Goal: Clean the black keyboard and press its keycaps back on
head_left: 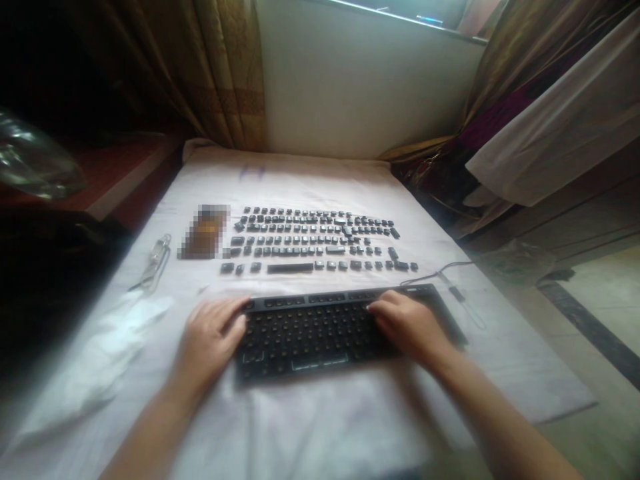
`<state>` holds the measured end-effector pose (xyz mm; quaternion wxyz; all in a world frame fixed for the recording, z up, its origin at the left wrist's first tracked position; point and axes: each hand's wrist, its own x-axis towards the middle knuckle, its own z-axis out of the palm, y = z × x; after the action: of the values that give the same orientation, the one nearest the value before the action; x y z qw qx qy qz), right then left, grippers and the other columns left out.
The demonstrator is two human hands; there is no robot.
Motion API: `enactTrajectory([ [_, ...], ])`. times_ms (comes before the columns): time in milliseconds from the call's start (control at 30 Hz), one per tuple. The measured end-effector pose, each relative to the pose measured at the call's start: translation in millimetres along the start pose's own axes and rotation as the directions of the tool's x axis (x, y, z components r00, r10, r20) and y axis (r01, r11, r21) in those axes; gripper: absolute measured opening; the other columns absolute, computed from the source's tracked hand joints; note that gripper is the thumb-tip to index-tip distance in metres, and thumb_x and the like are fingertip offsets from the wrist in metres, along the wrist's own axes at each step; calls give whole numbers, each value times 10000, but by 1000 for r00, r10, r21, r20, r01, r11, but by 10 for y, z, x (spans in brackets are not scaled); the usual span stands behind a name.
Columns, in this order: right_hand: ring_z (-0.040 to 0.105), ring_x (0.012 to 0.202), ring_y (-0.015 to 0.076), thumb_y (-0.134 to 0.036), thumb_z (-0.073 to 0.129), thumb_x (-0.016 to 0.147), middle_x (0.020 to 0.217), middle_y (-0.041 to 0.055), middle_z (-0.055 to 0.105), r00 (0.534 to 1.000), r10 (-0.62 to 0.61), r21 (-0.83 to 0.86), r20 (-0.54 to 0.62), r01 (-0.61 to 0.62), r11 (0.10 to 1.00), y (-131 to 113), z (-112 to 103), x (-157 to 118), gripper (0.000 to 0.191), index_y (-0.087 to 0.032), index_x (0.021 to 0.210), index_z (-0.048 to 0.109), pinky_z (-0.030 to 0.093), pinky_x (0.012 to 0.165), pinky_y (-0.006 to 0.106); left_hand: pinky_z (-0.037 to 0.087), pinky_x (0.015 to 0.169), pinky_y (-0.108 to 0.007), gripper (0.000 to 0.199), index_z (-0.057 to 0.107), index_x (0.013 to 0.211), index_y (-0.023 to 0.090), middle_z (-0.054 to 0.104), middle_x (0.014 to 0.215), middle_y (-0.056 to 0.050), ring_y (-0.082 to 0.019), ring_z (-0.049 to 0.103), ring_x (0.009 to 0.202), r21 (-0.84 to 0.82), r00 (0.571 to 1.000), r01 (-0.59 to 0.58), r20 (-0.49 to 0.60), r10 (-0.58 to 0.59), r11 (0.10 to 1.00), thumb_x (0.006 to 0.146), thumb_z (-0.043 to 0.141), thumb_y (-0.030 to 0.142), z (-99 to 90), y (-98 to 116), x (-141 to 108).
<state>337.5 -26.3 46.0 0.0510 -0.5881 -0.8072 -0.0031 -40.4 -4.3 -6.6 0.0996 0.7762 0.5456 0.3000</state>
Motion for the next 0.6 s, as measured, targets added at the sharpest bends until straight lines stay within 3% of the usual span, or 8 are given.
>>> enactTrajectory([
  [300,675,730,164,-168,534,861,897,52,729,999,40,17,7,-40,999,166,-20,-97,251,-225,915,772,493,644,250,440,1056,-486,377,677,1206,253,739,1161,-46,-259,671,1068,-7,1000,-5,8,6,1000,945,473,432,-7,-17,0],
  [500,676,764,185,-230,565,868,904,53,732,981,161,-24,-107,-164,986,351,-146,-83,202,-235,883,766,487,668,272,432,1059,-484,378,675,1205,239,738,1159,-56,-257,666,1072,-5,1000,-23,3,23,1000,950,475,432,-2,-35,3],
  [600,659,739,175,-216,558,877,893,52,723,994,98,-29,-58,-99,995,320,-172,-62,214,-234,901,769,469,649,264,438,1054,-474,380,675,1204,243,740,1159,-55,-253,667,1070,2,1000,-26,1,26,1000,949,471,437,0,-39,7],
])
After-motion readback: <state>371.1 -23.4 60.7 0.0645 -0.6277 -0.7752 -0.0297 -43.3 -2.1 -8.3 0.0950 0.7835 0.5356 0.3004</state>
